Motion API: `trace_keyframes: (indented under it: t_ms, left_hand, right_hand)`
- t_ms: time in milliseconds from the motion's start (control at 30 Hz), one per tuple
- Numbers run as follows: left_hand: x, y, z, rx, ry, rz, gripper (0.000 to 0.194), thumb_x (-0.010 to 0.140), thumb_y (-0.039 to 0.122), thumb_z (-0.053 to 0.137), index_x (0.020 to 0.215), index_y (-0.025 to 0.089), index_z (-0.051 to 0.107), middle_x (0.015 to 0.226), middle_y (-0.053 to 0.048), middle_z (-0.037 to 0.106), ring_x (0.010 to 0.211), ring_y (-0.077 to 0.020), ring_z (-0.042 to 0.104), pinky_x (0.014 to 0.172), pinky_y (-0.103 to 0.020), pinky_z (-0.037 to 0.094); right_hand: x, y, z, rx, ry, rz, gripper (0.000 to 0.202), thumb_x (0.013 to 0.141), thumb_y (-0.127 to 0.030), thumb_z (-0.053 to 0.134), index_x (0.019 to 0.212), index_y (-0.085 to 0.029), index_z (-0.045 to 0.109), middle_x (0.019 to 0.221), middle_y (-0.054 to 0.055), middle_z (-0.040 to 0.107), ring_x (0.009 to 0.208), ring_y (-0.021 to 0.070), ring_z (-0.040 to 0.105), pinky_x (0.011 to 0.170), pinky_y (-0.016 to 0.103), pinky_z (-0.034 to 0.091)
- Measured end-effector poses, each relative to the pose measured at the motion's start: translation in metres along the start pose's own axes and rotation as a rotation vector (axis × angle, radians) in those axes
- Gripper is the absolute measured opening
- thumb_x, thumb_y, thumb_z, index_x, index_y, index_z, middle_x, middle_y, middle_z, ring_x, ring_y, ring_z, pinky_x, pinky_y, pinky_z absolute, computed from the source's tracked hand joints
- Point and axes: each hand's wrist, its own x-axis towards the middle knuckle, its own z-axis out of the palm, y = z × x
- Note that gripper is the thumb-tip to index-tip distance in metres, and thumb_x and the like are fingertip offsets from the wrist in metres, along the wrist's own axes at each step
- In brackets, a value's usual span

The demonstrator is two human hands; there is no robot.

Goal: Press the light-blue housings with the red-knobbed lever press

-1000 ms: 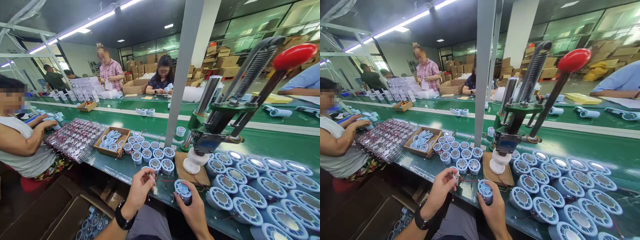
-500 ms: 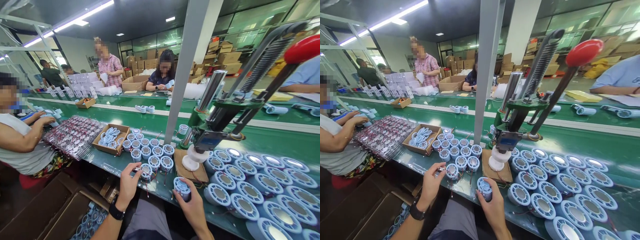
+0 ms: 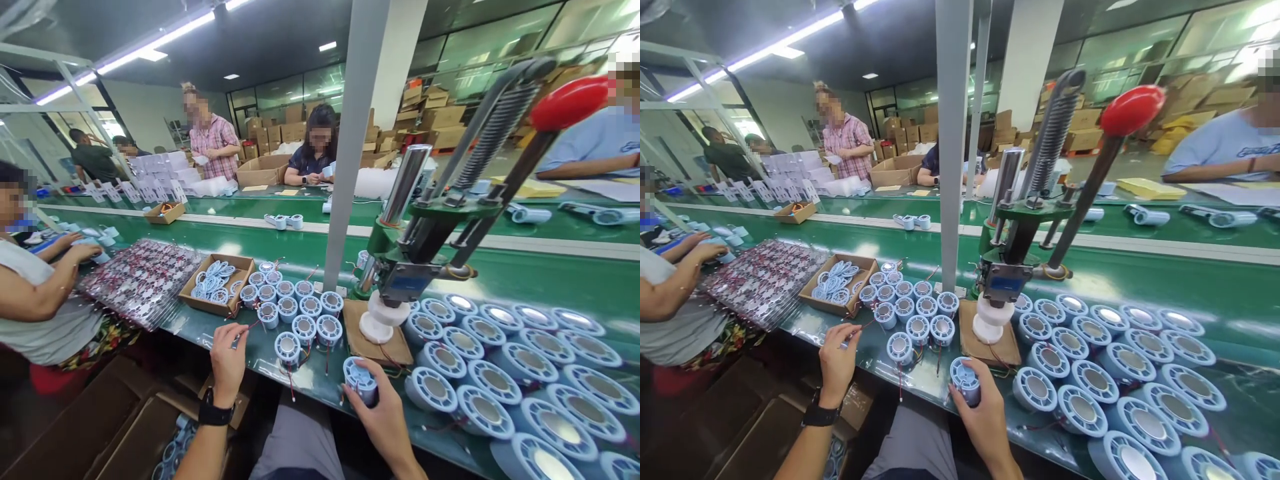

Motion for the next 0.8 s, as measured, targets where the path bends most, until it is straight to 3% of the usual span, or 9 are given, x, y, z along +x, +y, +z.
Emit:
trace_keyframes:
  t_ms: [167,333,467,600,700,800]
  left_hand:
    - [-0.007,-0.051,-0.008,0.179,0.042,-0.02,0.021,0.088,0.028,0.056,0.077,0.021,0.072,0.084,-0.008,0.072,0.088,-0.0265,0.061,0.091,-0.046,0.048]
    - [0.006,-0.083,-0.02,0.183,0.022,-0.055,0.02,0.088,0.026,0.052,0.082,0.019,0.07,0.092,-0.01,0.072,0.095,-0.0258,0.063,0.095,-0.045,0.05]
    - [0.017,-0.093,-0.03,0.145,-0.076,-0.048,0.018,0.084,0.026,0.054,0.091,0.018,0.069,0.107,-0.011,0.069,0.102,-0.0242,0.065,0.099,-0.041,0.05]
    - [0.018,-0.095,-0.037,0.117,-0.143,-0.039,0.024,0.083,0.034,0.059,0.098,0.019,0.069,0.114,-0.011,0.068,0.109,-0.0261,0.063,0.102,-0.043,0.048]
    - [0.017,-0.098,-0.039,0.109,-0.145,-0.041,0.025,0.087,0.037,0.055,0.094,0.02,0.07,0.107,-0.01,0.071,0.107,-0.0276,0.063,0.103,-0.047,0.047]
    - [0.018,-0.104,-0.037,0.1,-0.147,-0.053,0.027,0.088,0.039,0.052,0.093,0.02,0.071,0.108,-0.011,0.072,0.106,-0.0278,0.063,0.102,-0.047,0.048]
  right_hand:
    - [-0.001,0.003,0.0,-0.011,-0.021,0.004,0.041,0.082,-0.049,0.064,0.108,-0.018,0.061,0.109,0.009,0.067,0.097,0.0219,0.066,0.088,0.035,0.055]
    - [-0.002,0.005,0.0,-0.023,-0.035,0.019,0.043,0.081,-0.052,0.063,0.107,-0.018,0.061,0.109,0.008,0.067,0.097,0.0222,0.066,0.088,0.035,0.055]
    - [-0.002,0.0,-0.002,-0.04,-0.041,-0.006,0.041,0.082,-0.05,0.063,0.107,-0.018,0.061,0.109,0.008,0.067,0.095,0.0215,0.066,0.088,0.035,0.054]
    - [0.008,-0.02,-0.012,-0.071,-0.004,-0.123,0.037,0.084,-0.046,0.063,0.109,-0.018,0.059,0.115,0.01,0.063,0.105,0.023,0.064,0.091,0.036,0.053]
    - [0.033,-0.043,-0.019,-0.103,0.015,-0.228,0.034,0.084,-0.043,0.062,0.108,-0.019,0.059,0.117,0.012,0.061,0.108,0.0244,0.062,0.09,0.037,0.052]
    - [0.079,-0.071,-0.009,-0.119,-0.004,-0.333,0.032,0.085,-0.039,0.06,0.111,-0.02,0.059,0.119,0.011,0.061,0.113,0.0254,0.059,0.096,0.04,0.049]
